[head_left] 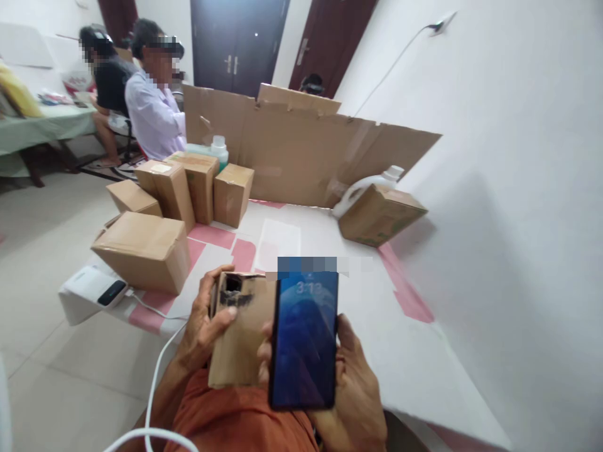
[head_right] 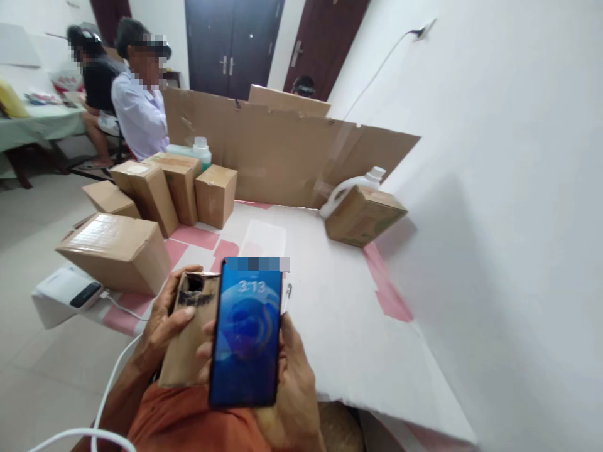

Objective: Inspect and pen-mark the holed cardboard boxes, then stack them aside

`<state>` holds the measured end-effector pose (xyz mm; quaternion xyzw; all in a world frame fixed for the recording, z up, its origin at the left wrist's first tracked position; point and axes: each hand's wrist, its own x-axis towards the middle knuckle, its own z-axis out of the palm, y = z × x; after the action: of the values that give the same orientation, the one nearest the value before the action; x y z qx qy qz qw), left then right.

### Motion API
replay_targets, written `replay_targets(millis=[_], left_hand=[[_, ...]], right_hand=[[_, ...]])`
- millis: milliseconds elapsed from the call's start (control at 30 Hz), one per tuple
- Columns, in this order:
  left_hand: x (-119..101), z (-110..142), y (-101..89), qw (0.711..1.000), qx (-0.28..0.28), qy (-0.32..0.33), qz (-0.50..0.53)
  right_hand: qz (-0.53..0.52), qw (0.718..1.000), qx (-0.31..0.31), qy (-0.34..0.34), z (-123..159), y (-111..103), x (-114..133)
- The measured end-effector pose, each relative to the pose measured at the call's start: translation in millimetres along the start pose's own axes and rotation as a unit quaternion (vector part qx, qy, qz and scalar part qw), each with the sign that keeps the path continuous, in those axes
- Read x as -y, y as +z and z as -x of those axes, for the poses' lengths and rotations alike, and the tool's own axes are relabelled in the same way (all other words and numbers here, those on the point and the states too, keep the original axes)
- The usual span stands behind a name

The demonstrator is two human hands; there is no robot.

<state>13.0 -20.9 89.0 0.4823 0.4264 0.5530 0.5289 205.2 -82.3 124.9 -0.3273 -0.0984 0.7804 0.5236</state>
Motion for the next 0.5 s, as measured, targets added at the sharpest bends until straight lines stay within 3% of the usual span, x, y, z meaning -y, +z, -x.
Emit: replay_targets(millis=[100,200,367,433,500], left_hand=[[15,-14,-1.5,1.0,-0.017,-0.005,0.003],[23,-28,-0.5,0.999,-0.032,-0.013,0.017],[23,-45,-5.3,0.999,-0.036,-0.035,0.011],[24,-48,-9.6,0.999,-0.04,-0.033,0.004],[26,-50,-12.7,0.998,-0.05,-0.023,0.008]], right_hand=[[0.058,0.984,-0.08,-0.151,-9,-28,30],[0.126,0.931,-0.226,-0.258,-29,-83,53],[0.338,0.794,-0.432,-0.261,-58,-180,68],[0.382,0.754,-0.473,-0.249,-64,-202,69],[0.396,0.735,-0.495,-0.239,-67,-213,69]])
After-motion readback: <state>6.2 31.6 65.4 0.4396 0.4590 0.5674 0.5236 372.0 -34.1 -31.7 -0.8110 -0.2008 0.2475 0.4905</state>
